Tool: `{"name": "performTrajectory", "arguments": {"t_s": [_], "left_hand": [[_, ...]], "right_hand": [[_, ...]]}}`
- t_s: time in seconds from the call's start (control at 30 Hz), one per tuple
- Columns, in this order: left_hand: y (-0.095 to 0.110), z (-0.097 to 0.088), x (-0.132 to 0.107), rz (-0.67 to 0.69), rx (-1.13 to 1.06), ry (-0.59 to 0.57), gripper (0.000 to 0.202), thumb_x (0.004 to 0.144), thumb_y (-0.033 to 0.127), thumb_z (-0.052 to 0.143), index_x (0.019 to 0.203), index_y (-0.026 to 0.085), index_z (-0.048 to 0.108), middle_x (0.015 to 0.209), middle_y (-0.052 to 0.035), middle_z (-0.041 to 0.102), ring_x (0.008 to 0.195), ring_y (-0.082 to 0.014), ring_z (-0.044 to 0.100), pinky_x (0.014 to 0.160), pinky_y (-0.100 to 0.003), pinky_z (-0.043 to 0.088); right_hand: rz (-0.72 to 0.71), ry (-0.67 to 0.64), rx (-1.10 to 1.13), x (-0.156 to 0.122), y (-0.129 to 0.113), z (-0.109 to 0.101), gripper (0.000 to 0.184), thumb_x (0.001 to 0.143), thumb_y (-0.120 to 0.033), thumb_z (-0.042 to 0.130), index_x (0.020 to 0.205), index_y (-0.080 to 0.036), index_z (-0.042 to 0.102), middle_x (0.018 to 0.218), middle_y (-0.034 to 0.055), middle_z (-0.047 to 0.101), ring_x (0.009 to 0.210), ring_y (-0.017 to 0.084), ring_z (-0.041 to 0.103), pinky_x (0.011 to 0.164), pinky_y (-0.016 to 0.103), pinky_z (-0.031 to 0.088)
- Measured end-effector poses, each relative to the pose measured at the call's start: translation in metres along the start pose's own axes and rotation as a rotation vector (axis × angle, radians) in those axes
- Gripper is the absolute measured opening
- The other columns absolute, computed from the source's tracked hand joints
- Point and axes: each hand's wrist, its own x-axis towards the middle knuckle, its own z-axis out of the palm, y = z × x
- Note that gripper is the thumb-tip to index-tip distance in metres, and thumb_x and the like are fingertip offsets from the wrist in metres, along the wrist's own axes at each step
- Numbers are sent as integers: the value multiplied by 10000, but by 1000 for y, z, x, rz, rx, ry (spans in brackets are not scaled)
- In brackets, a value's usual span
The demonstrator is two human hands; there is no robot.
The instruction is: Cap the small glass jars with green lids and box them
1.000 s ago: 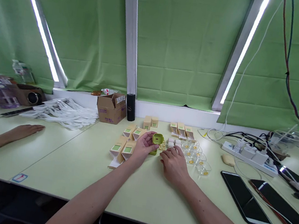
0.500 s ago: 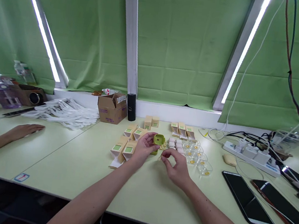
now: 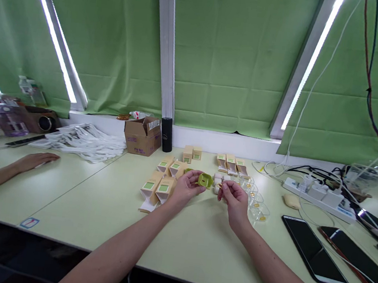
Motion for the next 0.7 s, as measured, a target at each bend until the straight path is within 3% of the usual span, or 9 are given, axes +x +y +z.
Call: {"name": "performTrajectory", "arguments": {"t_s": [0.17, 0.3, 0.43, 0.53, 0.7], "left_hand": [[1, 2, -3, -5, -28, -31, 585, 683, 303, 959, 1195, 152, 718, 1166, -137, 770, 1078, -257, 722, 937, -355, 558], [4, 4, -4, -15, -57, -48, 562, 731, 416, 922, 1203, 165, 749, 1116, -119, 767, 1008, -235, 712, 885, -335, 558], [9, 6, -7, -36, -43, -101, 449, 797, 515, 848, 1068, 162, 782, 1004, -101, 742, 866, -191, 677, 822, -313, 551], [10, 7, -8, -36, -49, -122, 429, 826, 546, 810, 993, 153, 776, 954, -92, 710, 859, -184, 651, 799, -304, 539], [6, 6, -7, -54, -114, -113, 512, 775, 484, 871, 1156, 173, 730, 1019, -90, 700, 884, -189, 641, 776, -307, 531]], "right_hand": [[-52, 25, 3, -1, -2, 2, 338, 859, -541, 766, 911, -224, 659, 612, -25, 607, 552, 147, 562, 532, 291, 503], [-92, 53, -50, 0, -3, 3, 290, 903, -511, 732, 951, -239, 646, 606, -48, 569, 519, 129, 516, 492, 265, 456], [-114, 43, -71, -1, -2, 4, 278, 908, -503, 727, 921, -231, 667, 668, -22, 607, 558, 135, 547, 518, 281, 497], [-131, 25, -101, -3, 0, 4, 281, 879, -483, 765, 965, -229, 679, 734, -10, 630, 589, 142, 573, 549, 299, 525], [-166, 22, -185, -7, 5, 3, 221, 885, -415, 764, 978, -234, 676, 793, 4, 651, 684, 163, 627, 624, 308, 556]]}}
